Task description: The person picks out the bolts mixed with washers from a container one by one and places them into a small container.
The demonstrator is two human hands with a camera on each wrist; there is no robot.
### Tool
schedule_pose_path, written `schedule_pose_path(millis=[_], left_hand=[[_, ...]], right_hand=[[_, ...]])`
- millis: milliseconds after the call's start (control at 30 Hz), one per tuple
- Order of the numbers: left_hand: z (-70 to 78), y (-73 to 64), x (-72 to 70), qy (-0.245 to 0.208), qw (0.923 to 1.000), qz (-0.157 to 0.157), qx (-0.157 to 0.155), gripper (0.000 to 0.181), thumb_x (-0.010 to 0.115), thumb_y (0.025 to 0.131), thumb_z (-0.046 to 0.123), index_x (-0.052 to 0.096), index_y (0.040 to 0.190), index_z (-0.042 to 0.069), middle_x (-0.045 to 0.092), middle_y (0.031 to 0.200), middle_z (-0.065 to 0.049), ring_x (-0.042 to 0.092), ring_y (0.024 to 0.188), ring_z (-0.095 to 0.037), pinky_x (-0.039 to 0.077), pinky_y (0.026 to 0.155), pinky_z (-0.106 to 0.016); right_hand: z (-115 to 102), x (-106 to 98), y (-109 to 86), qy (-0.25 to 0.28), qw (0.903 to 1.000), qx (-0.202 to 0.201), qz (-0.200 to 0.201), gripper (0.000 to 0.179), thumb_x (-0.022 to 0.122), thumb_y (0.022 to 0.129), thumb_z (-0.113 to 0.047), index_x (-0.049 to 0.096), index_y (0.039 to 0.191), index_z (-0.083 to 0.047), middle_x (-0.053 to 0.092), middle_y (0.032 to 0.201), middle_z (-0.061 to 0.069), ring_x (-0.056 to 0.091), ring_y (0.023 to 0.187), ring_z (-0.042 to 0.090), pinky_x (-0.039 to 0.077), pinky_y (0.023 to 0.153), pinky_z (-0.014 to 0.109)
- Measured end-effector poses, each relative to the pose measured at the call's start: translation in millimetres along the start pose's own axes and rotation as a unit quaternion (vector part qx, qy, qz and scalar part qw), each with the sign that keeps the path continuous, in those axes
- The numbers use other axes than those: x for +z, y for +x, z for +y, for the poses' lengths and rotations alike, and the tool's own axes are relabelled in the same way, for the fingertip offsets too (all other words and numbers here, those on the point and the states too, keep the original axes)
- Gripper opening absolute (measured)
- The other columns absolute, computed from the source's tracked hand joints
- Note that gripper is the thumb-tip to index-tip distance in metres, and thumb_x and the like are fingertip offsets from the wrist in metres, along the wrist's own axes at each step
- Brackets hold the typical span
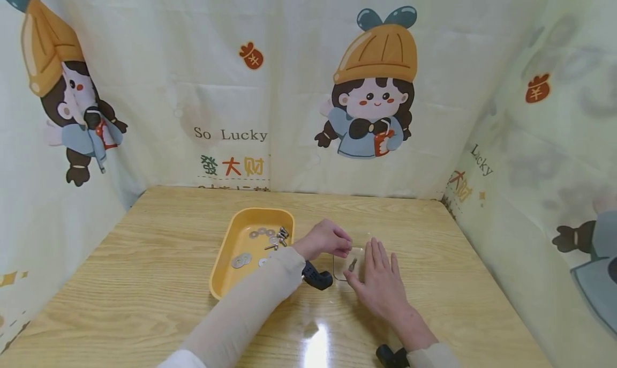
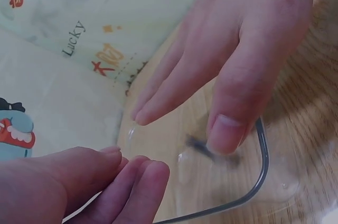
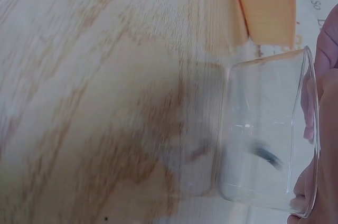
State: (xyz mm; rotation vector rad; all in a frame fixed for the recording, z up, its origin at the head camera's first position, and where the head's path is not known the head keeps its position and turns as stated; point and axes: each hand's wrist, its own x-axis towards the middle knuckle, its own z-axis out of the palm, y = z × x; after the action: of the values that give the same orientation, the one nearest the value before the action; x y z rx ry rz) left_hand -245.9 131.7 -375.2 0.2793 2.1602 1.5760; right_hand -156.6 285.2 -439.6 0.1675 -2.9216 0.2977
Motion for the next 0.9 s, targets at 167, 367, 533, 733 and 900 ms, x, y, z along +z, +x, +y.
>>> schedule_pose_path(millis=[167, 367, 533, 733, 900], left_hand=[[1.2, -4.5, -7.3, -0.007, 1.0000, -0.005, 0.005, 0.015, 0.069, 0.091, 0.004, 0.073, 0.100, -0.007, 0.075, 0.092, -0.019, 0.076, 0.082, -0.026, 0.064, 0.078, -0.033], [2.4, -8.7, -19.5, 0.003, 0.9998, -0.014, 0.016, 0.014, 0.069, 0.092, 0.005, 0.074, 0.100, -0.005, 0.075, 0.088, -0.015, 0.075, 0.080, -0.024, 0.064, 0.081, -0.036], [2.5, -11.9, -32.0, -0.013, 0.9994, -0.024, 0.023, 0.017, 0.068, 0.092, 0.007, 0.074, 0.103, -0.004, 0.076, 0.093, -0.017, 0.076, 0.083, -0.025, 0.064, 0.072, -0.028], [-0.5, -13.5, -50.1, -0.038, 0.9984, -0.033, 0.026, 0.018, 0.067, 0.094, 0.008, 0.073, 0.106, -0.003, 0.074, 0.100, -0.020, 0.075, 0.091, -0.028, 0.064, 0.075, -0.028], [-1.2, -15.3, -64.5, -0.060, 0.9974, -0.033, 0.023, 0.016, 0.067, 0.094, 0.008, 0.073, 0.104, -0.002, 0.074, 0.100, -0.019, 0.075, 0.086, -0.024, 0.064, 0.074, -0.028]], right_hand=[[-1, -1, -0.3, -0.002, 1.0000, 0.001, -0.004, 0.089, 0.046, 0.099, -0.058, 0.022, 0.153, 0.010, 0.017, 0.162, 0.027, 0.019, 0.149, 0.045, 0.015, 0.119, 0.070], [1, -2, -0.8, 0.001, 0.9999, 0.007, -0.016, 0.091, 0.046, 0.099, -0.059, 0.017, 0.154, 0.008, 0.015, 0.163, 0.026, 0.017, 0.150, 0.045, 0.013, 0.119, 0.070], [1, -2, -1.8, 0.011, 0.9998, 0.005, -0.014, 0.092, 0.045, 0.098, -0.060, 0.017, 0.155, 0.007, 0.015, 0.163, 0.026, 0.016, 0.150, 0.045, 0.013, 0.119, 0.070], [2, -2, -0.6, 0.015, 0.9997, 0.005, -0.016, 0.093, 0.045, 0.099, -0.061, 0.014, 0.156, 0.005, 0.013, 0.164, 0.025, 0.015, 0.150, 0.044, 0.011, 0.119, 0.070], [-5, -8, 2.1, 0.021, 0.9997, -0.001, -0.008, 0.091, 0.046, 0.099, -0.058, 0.011, 0.157, 0.003, 0.013, 0.164, 0.024, 0.013, 0.152, 0.042, 0.011, 0.120, 0.069]])
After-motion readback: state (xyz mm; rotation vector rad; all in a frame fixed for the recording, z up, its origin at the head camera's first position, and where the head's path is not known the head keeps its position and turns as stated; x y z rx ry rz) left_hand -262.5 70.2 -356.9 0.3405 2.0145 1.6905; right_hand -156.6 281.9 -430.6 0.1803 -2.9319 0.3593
